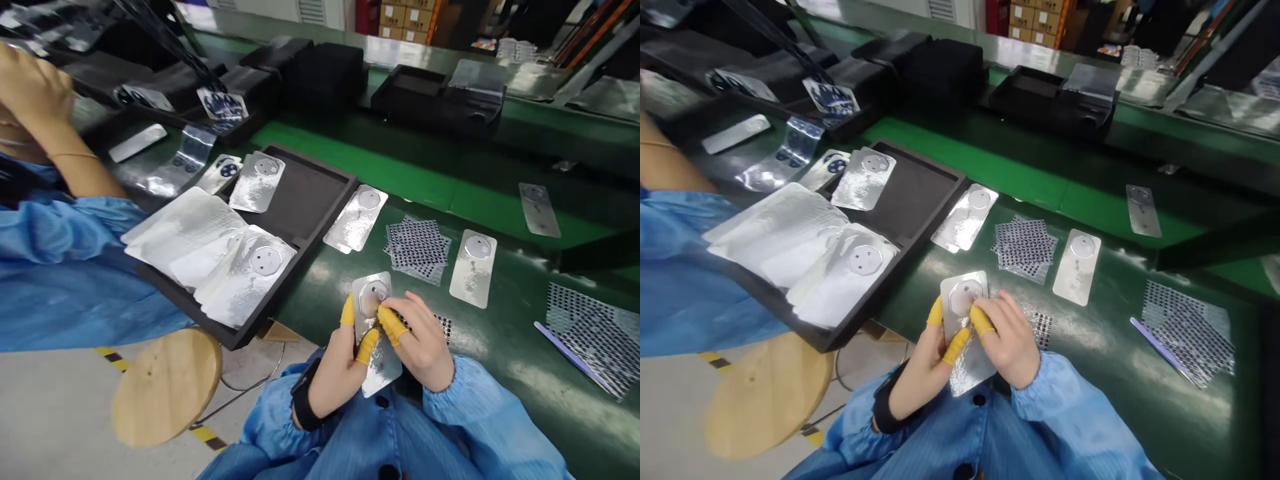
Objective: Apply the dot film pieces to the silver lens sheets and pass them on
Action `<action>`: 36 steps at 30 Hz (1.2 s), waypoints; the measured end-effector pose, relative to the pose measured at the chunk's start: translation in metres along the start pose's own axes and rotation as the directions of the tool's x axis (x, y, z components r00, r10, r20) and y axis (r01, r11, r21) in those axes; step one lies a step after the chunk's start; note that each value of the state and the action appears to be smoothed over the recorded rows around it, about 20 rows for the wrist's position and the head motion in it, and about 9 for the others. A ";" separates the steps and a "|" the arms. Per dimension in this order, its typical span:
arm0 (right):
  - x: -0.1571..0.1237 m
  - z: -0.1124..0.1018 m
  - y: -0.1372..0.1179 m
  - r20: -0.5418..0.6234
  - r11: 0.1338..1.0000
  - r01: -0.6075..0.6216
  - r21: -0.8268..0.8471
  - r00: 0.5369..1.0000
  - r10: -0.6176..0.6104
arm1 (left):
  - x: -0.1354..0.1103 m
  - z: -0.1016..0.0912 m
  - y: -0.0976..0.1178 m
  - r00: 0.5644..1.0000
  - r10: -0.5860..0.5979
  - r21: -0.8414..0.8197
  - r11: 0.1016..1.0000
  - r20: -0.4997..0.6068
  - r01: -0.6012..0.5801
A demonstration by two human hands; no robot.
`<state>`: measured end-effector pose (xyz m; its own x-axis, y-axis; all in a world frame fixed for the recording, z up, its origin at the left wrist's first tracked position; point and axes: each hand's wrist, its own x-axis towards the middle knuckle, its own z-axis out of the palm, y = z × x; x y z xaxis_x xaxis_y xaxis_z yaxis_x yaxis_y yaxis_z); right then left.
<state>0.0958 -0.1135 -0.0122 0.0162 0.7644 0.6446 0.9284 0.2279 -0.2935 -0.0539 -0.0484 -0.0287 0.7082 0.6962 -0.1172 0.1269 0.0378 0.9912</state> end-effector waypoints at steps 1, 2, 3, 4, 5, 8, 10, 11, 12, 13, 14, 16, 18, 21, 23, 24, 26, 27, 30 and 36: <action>-0.002 -0.002 -0.001 0.028 1.000 0.007 -0.014 1.000 -0.007 | -0.002 0.001 0.001 1.000 0.006 0.002 1.000 0.008 -0.006; -0.004 -0.005 -0.002 0.052 1.000 0.006 -0.026 0.999 -0.005 | -0.003 0.002 0.001 1.000 0.015 0.001 1.000 0.015 -0.015; -0.008 -0.007 -0.003 0.070 1.000 0.001 -0.031 0.998 0.001 | -0.003 0.002 0.002 0.999 0.026 -0.005 1.000 0.023 -0.026; -0.012 -0.010 -0.004 0.084 0.999 -0.009 -0.031 0.996 0.012 | -0.003 0.002 0.003 0.999 0.034 -0.013 0.999 0.033 -0.033; -0.016 -0.012 -0.005 0.093 0.999 -0.026 -0.029 0.995 0.028 | -0.002 0.003 0.005 0.999 0.036 -0.021 0.999 0.040 -0.036; -0.025 -0.014 -0.006 0.084 0.997 -0.077 -0.014 0.993 0.078 | 0.001 0.006 0.010 0.998 0.016 -0.039 0.999 0.063 -0.014; -0.028 -0.013 -0.004 0.068 0.996 -0.092 -0.002 0.993 0.092 | 0.002 0.009 0.013 0.997 0.002 -0.047 0.999 0.076 0.002; -0.029 -0.012 -0.003 0.064 0.996 -0.091 0.005 0.994 0.091 | 0.003 0.011 0.015 0.997 -0.001 -0.051 0.999 0.083 0.006; -0.029 -0.012 -0.002 0.064 0.996 -0.087 0.009 0.994 0.086 | 0.003 0.012 0.016 0.996 -0.001 -0.054 0.999 0.090 0.006; -0.029 -0.012 -0.001 0.067 0.997 -0.080 0.010 0.995 0.079 | 0.003 0.013 0.017 0.995 -0.001 -0.057 0.998 0.097 0.007; -0.029 -0.012 0.000 0.070 0.997 -0.071 0.009 0.995 0.070 | 0.004 0.013 0.017 0.994 -0.002 -0.058 0.998 0.107 0.009; -0.029 -0.013 0.000 0.076 0.998 -0.057 -0.009 0.995 0.057 | 0.004 0.013 0.017 0.991 -0.006 -0.053 0.999 0.132 0.013; -0.029 -0.015 -0.002 0.074 0.997 -0.056 -0.047 0.996 0.059 | 0.003 0.013 0.016 0.989 -0.014 -0.046 0.999 0.149 0.021; -0.031 -0.017 -0.008 0.058 0.992 -0.072 -0.103 0.995 0.078 | 0.003 0.015 0.015 0.987 -0.019 -0.071 0.997 0.159 0.031; -0.033 -0.019 -0.012 0.054 0.989 -0.091 -0.117 0.994 0.097 | 0.002 0.017 0.014 0.989 -0.013 -0.104 0.994 0.145 0.028; -0.033 -0.019 -0.013 0.052 0.988 -0.101 -0.120 0.993 0.108 | 0.001 0.019 0.014 0.991 -0.005 -0.116 0.993 0.132 0.021; -0.033 -0.019 -0.016 0.048 0.986 -0.121 -0.117 0.991 0.127 | -0.001 0.021 0.012 0.995 0.006 -0.123 0.992 0.101 0.006; -0.033 -0.019 -0.018 0.043 0.985 -0.128 -0.116 0.990 0.134 | -0.002 0.021 0.011 0.996 0.010 -0.118 0.993 0.091 0.001; -0.031 -0.017 -0.023 0.035 0.976 -0.162 -0.147 0.985 0.169 | -0.004 0.021 0.008 0.996 0.015 -0.075 0.997 0.090 -0.008; -0.034 -0.013 -0.026 0.031 0.965 -0.217 -0.149 0.974 0.223 | -0.003 0.021 0.007 0.991 0.010 -0.024 1.000 0.133 -0.007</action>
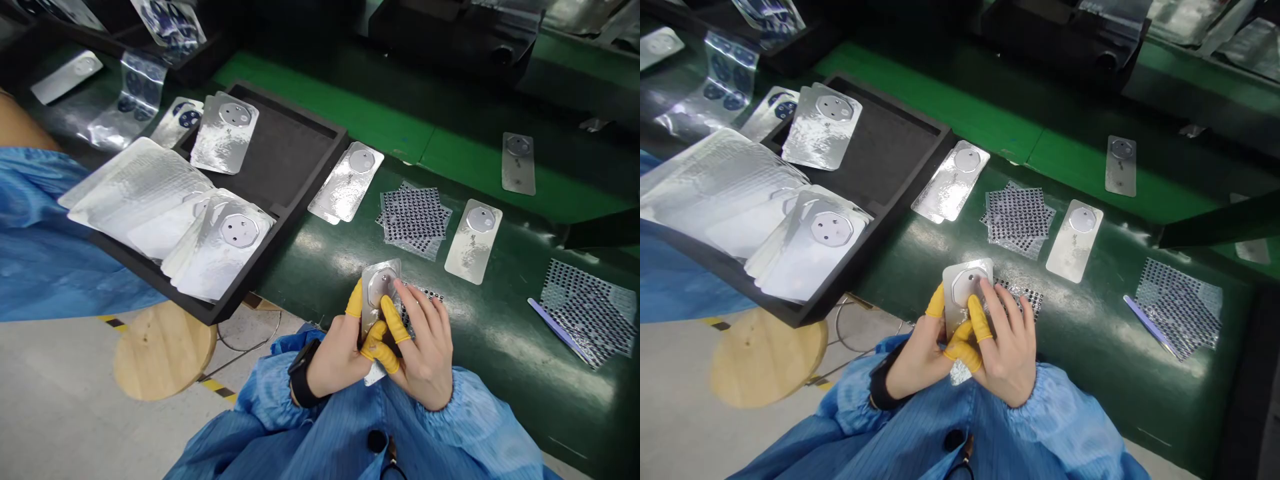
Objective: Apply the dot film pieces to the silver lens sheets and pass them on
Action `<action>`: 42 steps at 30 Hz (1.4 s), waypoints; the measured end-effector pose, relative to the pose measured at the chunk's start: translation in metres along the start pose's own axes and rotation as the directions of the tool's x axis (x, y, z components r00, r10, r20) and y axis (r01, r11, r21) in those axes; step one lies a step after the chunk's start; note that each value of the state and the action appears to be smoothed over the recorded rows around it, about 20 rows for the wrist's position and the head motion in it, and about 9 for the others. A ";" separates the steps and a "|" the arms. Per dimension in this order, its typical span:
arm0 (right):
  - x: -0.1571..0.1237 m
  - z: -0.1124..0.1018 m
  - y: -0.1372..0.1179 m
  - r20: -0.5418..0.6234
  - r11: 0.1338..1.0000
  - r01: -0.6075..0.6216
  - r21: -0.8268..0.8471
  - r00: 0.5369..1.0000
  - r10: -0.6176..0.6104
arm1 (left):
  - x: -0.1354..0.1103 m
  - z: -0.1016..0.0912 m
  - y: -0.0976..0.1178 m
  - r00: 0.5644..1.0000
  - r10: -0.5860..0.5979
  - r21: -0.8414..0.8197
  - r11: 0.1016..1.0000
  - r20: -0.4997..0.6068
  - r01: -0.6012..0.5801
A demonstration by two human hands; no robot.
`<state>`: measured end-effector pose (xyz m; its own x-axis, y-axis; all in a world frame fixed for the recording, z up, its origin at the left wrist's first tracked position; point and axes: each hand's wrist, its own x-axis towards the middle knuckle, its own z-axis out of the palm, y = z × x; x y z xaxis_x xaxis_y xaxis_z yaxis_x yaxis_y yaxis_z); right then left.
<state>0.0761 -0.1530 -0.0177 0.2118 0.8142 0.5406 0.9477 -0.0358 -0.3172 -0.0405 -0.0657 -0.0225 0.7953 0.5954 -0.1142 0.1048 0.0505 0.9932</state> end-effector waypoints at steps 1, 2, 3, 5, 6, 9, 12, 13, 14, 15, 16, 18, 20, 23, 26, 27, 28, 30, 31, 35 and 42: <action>-0.001 0.000 0.002 -0.013 0.999 0.003 0.051 1.000 -0.003 | 0.001 0.001 0.001 1.000 0.010 -0.027 1.000 -0.010 -0.010; -0.002 0.000 0.005 -0.025 0.994 0.010 0.110 1.000 -0.008 | 0.002 0.003 0.002 0.999 0.022 -0.063 0.998 -0.024 -0.024; -0.002 0.000 0.007 -0.037 0.986 0.019 0.165 0.999 -0.014 | 0.003 0.005 0.003 0.999 0.033 -0.104 0.994 -0.038 -0.037; -0.002 -0.002 0.011 -0.047 0.970 0.036 0.239 0.999 -0.025 | 0.004 0.007 0.005 0.997 0.044 -0.165 0.985 -0.056 -0.053; -0.002 -0.003 0.013 -0.045 0.965 0.039 0.258 0.999 -0.029 | 0.004 0.008 0.006 0.997 0.048 -0.177 0.982 -0.063 -0.058; -0.001 -0.007 0.014 -0.038 0.958 0.059 0.282 0.998 -0.050 | 0.002 0.009 0.009 0.995 0.064 -0.189 0.979 -0.081 -0.078; 0.000 -0.012 0.013 -0.015 0.968 0.076 0.237 0.997 -0.075 | 0.000 0.008 0.010 0.995 0.083 -0.195 0.977 -0.055 -0.092; 0.001 -0.013 0.012 -0.005 0.975 0.077 0.210 0.997 -0.078 | 0.000 0.008 0.010 0.994 0.097 -0.190 0.976 -0.045 -0.103; 0.001 -0.015 0.011 0.007 0.981 0.072 0.178 0.997 -0.075 | -0.001 0.008 0.010 0.993 0.110 -0.180 0.977 -0.037 -0.115; 0.001 -0.017 0.009 0.019 0.988 0.064 0.143 0.998 -0.068 | -0.002 0.008 0.009 0.992 0.122 -0.166 0.978 -0.030 -0.126; 0.002 -0.019 0.007 0.031 0.993 0.055 0.107 0.998 -0.058 | -0.003 0.007 0.008 0.991 0.131 -0.149 0.980 -0.025 -0.133; 0.003 -0.021 0.004 0.054 0.998 0.039 0.045 0.998 -0.042 | -0.005 0.007 0.005 0.991 0.133 -0.102 0.986 -0.024 -0.134; 0.004 -0.022 0.002 0.068 0.999 0.039 0.022 0.997 -0.041 | -0.006 0.007 0.002 0.990 0.134 -0.049 0.990 -0.037 -0.136; 0.005 -0.020 0.002 0.062 0.996 0.070 0.048 0.995 -0.073 | -0.005 0.007 0.000 0.989 0.141 0.028 0.990 -0.044 -0.139; 0.005 -0.017 0.007 0.049 0.993 0.089 0.077 0.994 -0.093 | -0.001 0.006 0.002 0.987 0.161 0.103 0.982 -0.005 -0.159; 0.005 -0.016 0.008 0.052 0.992 0.085 0.097 0.995 -0.090 | 0.000 0.006 0.003 0.984 0.175 0.124 0.977 0.002 -0.174; 0.006 -0.015 0.009 0.060 0.989 0.076 0.126 0.995 -0.084 | 0.001 0.005 0.003 0.982 0.191 0.141 0.972 0.003 -0.189; 0.006 -0.012 0.011 0.078 0.979 0.056 0.196 0.994 -0.073 | 0.001 0.005 0.003 0.978 0.206 0.172 0.964 -0.016 -0.200; 0.006 -0.010 0.011 0.081 0.973 0.045 0.225 0.995 -0.064 | 0.001 0.005 0.002 0.979 0.204 0.188 0.962 -0.021 -0.196; 0.003 -0.003 0.016 0.071 0.944 -0.028 0.330 0.997 0.005 | 0.001 0.005 -0.004 0.982 0.185 0.201 0.963 -0.024 -0.176; -0.030 0.008 0.031 0.057 0.938 -0.186 0.291 0.983 0.177 | 0.013 -0.050 -0.007 0.924 0.228 0.416 0.905 -0.306 -0.086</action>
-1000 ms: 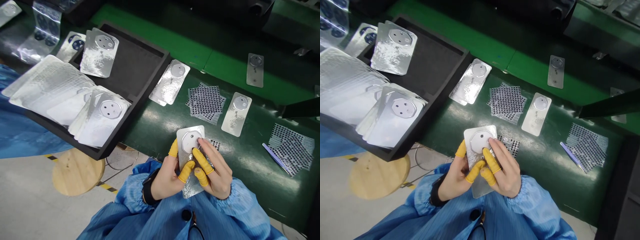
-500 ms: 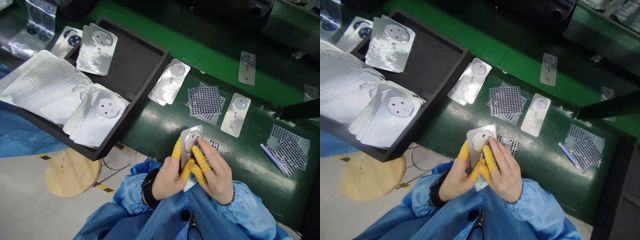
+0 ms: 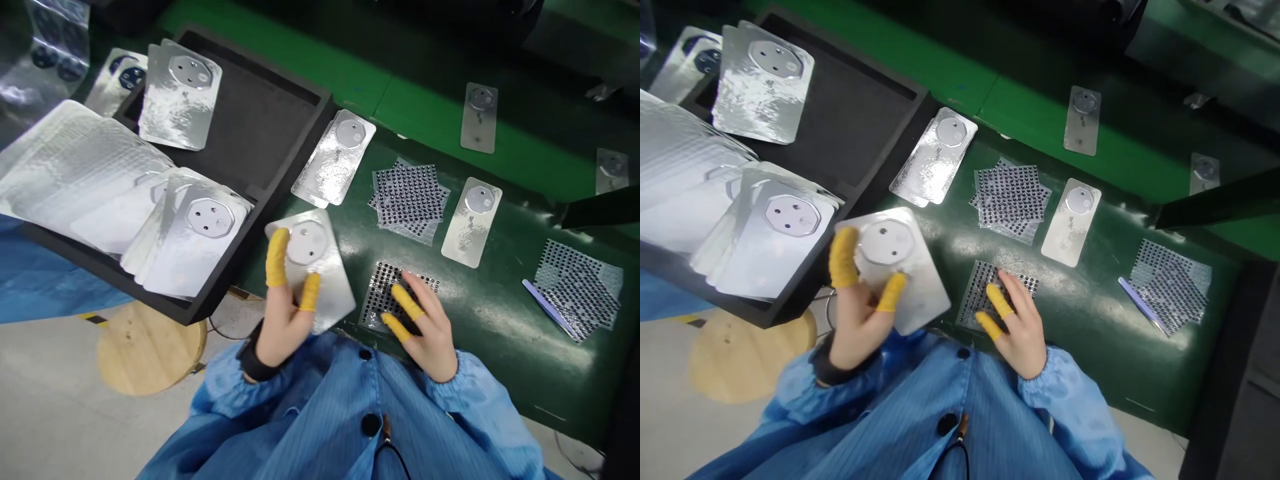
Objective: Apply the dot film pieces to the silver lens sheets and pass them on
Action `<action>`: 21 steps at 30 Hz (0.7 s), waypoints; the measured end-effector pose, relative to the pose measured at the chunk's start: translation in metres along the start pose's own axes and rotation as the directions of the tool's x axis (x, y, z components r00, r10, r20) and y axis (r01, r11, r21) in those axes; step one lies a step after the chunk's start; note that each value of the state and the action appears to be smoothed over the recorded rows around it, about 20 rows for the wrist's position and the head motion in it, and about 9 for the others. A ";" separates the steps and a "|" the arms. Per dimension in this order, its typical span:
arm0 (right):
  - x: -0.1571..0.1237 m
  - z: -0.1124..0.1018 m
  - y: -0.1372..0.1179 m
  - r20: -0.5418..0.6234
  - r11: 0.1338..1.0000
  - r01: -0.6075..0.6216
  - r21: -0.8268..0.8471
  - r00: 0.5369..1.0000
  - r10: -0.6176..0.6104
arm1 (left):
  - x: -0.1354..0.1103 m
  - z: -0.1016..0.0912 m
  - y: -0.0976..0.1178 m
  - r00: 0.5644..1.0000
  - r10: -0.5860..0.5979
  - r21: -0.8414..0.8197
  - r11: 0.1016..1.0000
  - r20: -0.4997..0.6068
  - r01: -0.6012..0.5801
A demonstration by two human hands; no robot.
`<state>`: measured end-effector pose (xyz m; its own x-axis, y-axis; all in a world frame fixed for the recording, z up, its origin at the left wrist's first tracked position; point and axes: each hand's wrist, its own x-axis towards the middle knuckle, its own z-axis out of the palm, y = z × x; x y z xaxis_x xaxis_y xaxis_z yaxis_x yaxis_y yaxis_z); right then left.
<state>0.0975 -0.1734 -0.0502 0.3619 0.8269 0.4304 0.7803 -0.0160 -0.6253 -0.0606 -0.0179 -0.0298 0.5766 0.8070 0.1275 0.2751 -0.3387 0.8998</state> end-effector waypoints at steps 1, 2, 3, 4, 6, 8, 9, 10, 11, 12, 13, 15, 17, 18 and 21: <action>-0.004 0.002 0.003 -0.002 0.999 0.015 -0.036 1.000 -0.015 | 0.004 -0.007 -0.003 0.999 -0.041 0.035 0.998 -0.027 0.042; -0.007 0.005 0.005 -0.006 0.998 0.029 -0.056 1.000 -0.030 | 0.006 -0.013 -0.004 0.995 -0.094 0.046 0.994 -0.017 0.095; -0.009 0.007 0.006 -0.015 0.997 0.041 -0.060 0.999 -0.042 | 0.008 -0.015 -0.004 0.989 -0.147 0.041 0.988 0.030 0.146; -0.009 0.008 0.007 -0.032 0.997 0.047 -0.056 0.998 -0.049 | 0.009 -0.015 -0.003 0.976 -0.193 0.029 0.981 0.097 0.191; -0.008 0.007 0.006 -0.071 0.997 0.056 -0.049 0.996 -0.060 | 0.009 -0.008 0.004 0.940 -0.241 0.001 0.969 0.242 0.248; -0.005 0.002 0.002 -0.088 0.995 0.083 -0.053 0.992 -0.087 | 0.008 0.006 0.013 0.897 -0.235 -0.035 0.963 0.376 0.267; -0.004 -0.001 0.000 -0.080 0.993 0.102 -0.057 0.991 -0.106 | 0.007 0.014 0.018 0.880 -0.210 -0.062 0.964 0.425 0.260; -0.002 -0.005 -0.002 -0.060 0.991 0.122 -0.057 0.990 -0.125 | 0.007 0.020 0.021 0.869 -0.182 -0.094 0.963 0.460 0.252; -0.001 -0.008 -0.004 -0.035 0.990 0.136 -0.048 0.990 -0.138 | 0.006 0.026 0.024 0.865 -0.155 -0.130 0.961 0.478 0.244; 0.001 -0.011 -0.006 -0.013 0.990 0.141 -0.029 0.990 -0.142 | 0.006 0.030 0.026 0.864 -0.134 -0.164 0.957 0.485 0.240; 0.004 -0.014 -0.008 -0.001 0.990 0.139 -0.002 0.990 -0.139 | 0.006 0.033 0.027 0.865 -0.120 -0.193 0.951 0.487 0.241; 0.010 -0.018 -0.011 -0.016 0.990 0.132 0.050 0.991 -0.131 | 0.005 0.036 0.028 0.861 -0.109 -0.222 0.943 0.496 0.248; 0.017 -0.019 -0.012 -0.039 0.988 0.142 0.061 0.989 -0.139 | 0.005 0.036 0.028 0.854 -0.088 -0.227 0.946 0.512 0.233; 0.020 -0.018 -0.011 -0.038 0.987 0.152 0.049 0.988 -0.150 | 0.004 0.036 0.028 0.855 -0.070 -0.222 0.952 0.514 0.211; 0.024 -0.012 -0.009 -0.004 0.981 0.194 0.006 0.981 -0.194 | 0.001 0.035 0.024 0.877 0.009 -0.157 0.985 0.480 0.076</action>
<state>0.1056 -0.1600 -0.0262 0.2061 0.8120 0.5461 0.8323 0.1480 -0.5343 -0.0266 -0.0422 -0.0222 0.8774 0.4730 -0.0801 0.1937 -0.1967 0.9611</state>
